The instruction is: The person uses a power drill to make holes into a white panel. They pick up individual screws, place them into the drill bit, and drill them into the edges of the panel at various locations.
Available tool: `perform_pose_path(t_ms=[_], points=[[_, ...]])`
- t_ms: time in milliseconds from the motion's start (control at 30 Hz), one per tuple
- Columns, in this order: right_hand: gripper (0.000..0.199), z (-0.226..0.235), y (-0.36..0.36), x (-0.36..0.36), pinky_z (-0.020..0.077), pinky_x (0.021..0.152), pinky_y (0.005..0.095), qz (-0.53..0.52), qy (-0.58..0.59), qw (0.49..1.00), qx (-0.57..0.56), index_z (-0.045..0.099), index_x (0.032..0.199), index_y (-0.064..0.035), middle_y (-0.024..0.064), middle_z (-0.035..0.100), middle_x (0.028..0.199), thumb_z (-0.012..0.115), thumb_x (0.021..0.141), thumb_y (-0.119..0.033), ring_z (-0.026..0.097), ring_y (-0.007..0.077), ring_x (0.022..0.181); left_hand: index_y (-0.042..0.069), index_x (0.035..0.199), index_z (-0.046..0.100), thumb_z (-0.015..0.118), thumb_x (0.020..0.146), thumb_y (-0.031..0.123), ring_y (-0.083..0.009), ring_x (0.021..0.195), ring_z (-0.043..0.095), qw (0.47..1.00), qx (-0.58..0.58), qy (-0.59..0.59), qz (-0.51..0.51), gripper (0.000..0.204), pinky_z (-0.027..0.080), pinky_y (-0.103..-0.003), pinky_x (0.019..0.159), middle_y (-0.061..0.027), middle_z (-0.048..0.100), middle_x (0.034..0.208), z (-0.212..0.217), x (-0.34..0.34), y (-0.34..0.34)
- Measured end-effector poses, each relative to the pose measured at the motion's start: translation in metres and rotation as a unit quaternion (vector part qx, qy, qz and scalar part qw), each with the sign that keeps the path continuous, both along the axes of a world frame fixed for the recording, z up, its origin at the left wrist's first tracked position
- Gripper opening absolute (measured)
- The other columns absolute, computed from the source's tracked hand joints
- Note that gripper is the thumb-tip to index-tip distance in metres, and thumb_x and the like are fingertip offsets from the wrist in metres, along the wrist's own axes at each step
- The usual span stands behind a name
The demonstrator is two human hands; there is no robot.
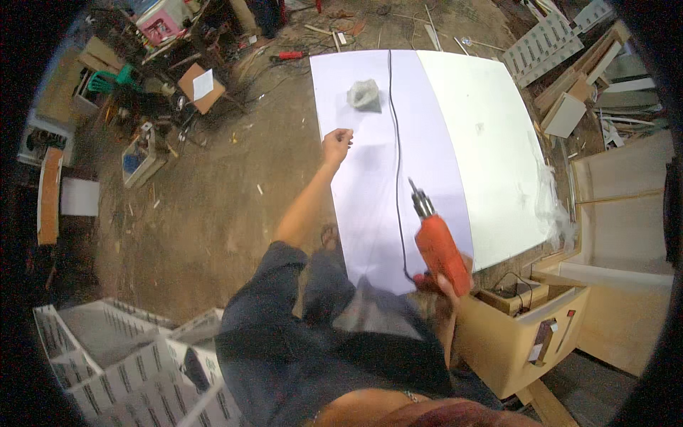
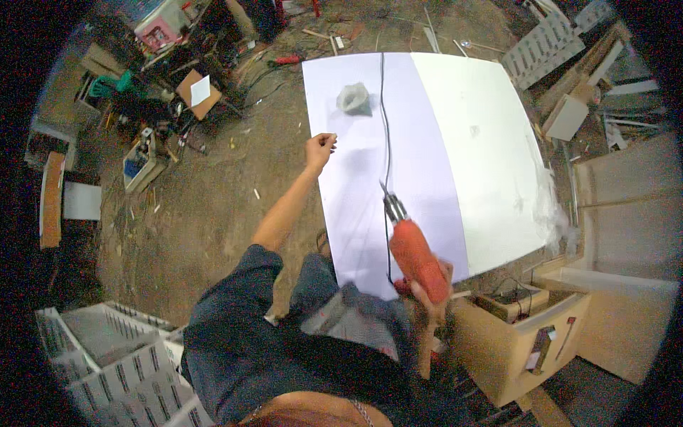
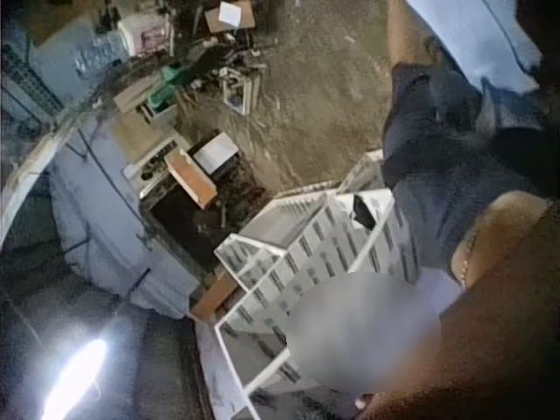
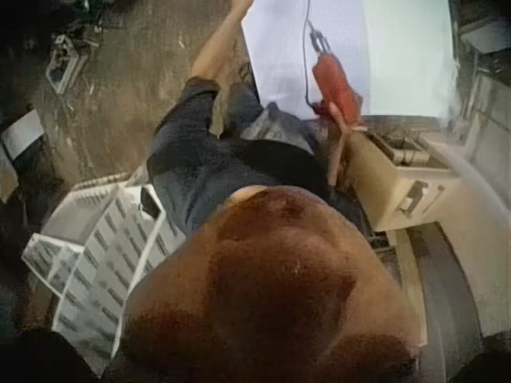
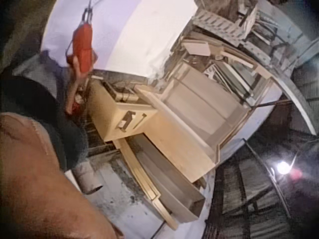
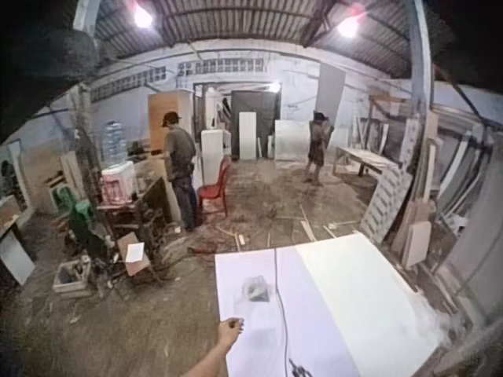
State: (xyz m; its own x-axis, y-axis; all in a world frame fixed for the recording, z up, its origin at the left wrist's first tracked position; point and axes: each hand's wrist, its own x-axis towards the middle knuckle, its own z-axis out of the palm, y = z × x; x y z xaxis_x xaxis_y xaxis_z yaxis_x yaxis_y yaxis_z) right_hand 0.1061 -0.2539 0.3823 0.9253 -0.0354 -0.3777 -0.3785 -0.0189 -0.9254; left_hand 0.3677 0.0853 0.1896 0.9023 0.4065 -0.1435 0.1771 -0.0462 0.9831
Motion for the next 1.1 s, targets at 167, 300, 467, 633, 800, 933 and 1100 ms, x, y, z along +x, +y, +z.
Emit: perform_pose_path(t_ms=[167,300,467,633,800,933,1100], points=[[0.051,-0.069,0.038,0.018,0.0481,0.072,0.0327,-0.139,-0.112,0.983,0.034,0.052,0.111,0.0033,0.0117,0.06,0.101,0.068,0.068,-0.019,0.058,0.0193,0.081,0.002,0.084,0.069,0.067,0.078,0.027,-0.0253,0.07,0.065,0.964,0.25,-0.089,0.0,0.026,0.051,-0.034,0.066,-0.012,0.068,0.075,-0.084,0.176,0.029],[0.055,-0.089,0.061,0.018,0.0507,0.065,0.0362,-0.218,-0.087,0.972,0.016,0.047,0.118,0.0053,0.016,0.057,0.1,0.063,0.071,-0.019,0.059,0.0248,0.078,0.004,0.091,0.067,0.069,0.076,0.03,-0.0273,0.078,0.064,0.969,0.236,-0.054,-0.046,0.03,0.049,-0.038,0.074,-0.0126,0.066,0.085,-0.115,0.227,0.029],[0.06,-0.084,0.073,0.018,0.0479,0.074,0.0358,-0.29,-0.04,0.956,0.007,0.05,0.114,0.0035,0.0114,0.054,0.102,0.07,0.065,-0.025,0.055,0.0214,0.085,0.006,0.1,0.064,0.07,0.076,0.03,-0.0287,0.089,0.062,0.916,0.395,-0.028,0.055,0.035,0.047,-0.039,0.082,-0.0145,0.063,0.095,-0.125,0.238,0.034],[0.059,-0.066,0.084,0.018,0.0472,0.079,0.0379,-0.317,-0.018,0.947,0.05,0.049,0.116,0.0032,0.0118,0.054,0.105,0.07,0.067,-0.022,0.056,0.0226,0.091,-0.002,0.094,0.062,0.062,0.082,0.028,-0.0365,0.08,0.061,0.942,0.321,-0.042,-0.084,0.032,0.048,-0.043,0.074,-0.0211,0.064,0.085,-0.127,0.227,0.037],[0.061,-0.061,0.077,0.011,0.0456,0.081,0.0365,-0.324,-0.05,0.944,0.038,0.05,0.116,0.0031,0.0111,0.054,0.104,0.073,0.067,-0.023,0.055,0.0218,0.091,-0.004,0.09,0.06,0.056,0.086,0.024,-0.038,0.075,0.062,0.952,0.288,-0.018,-0.106,0.028,0.047,-0.041,0.065,-0.0234,0.063,0.08,-0.123,0.099,0.003],[0.063,-0.068,0.046,-0.014,0.042,0.087,0.0364,-0.267,-0.077,0.96,0.011,0.048,0.119,0.0038,0.0131,0.054,0.106,0.072,0.068,-0.025,0.054,0.0226,0.094,-0.004,0.097,0.057,0.058,0.086,0.023,-0.0335,0.081,0.064,0.981,0.182,0.024,-0.067,0.029,0.049,-0.038,0.067,-0.0243,0.063,0.087,-0.114,-0.057,-0.022],[0.055,-0.072,0.01,-0.039,0.0471,0.078,0.0353,-0.243,-0.115,0.963,0.023,0.048,0.118,0.0031,0.0139,0.056,0.103,0.066,0.071,-0.02,0.056,0.0231,0.089,-0.005,0.102,0.053,0.065,0.081,0.023,-0.0327,0.086,0.064,0.971,0.222,0.087,0.008,0.037,0.049,-0.039,0.073,-0.0217,0.063,0.093,-0.139,-0.184,-0.025]])
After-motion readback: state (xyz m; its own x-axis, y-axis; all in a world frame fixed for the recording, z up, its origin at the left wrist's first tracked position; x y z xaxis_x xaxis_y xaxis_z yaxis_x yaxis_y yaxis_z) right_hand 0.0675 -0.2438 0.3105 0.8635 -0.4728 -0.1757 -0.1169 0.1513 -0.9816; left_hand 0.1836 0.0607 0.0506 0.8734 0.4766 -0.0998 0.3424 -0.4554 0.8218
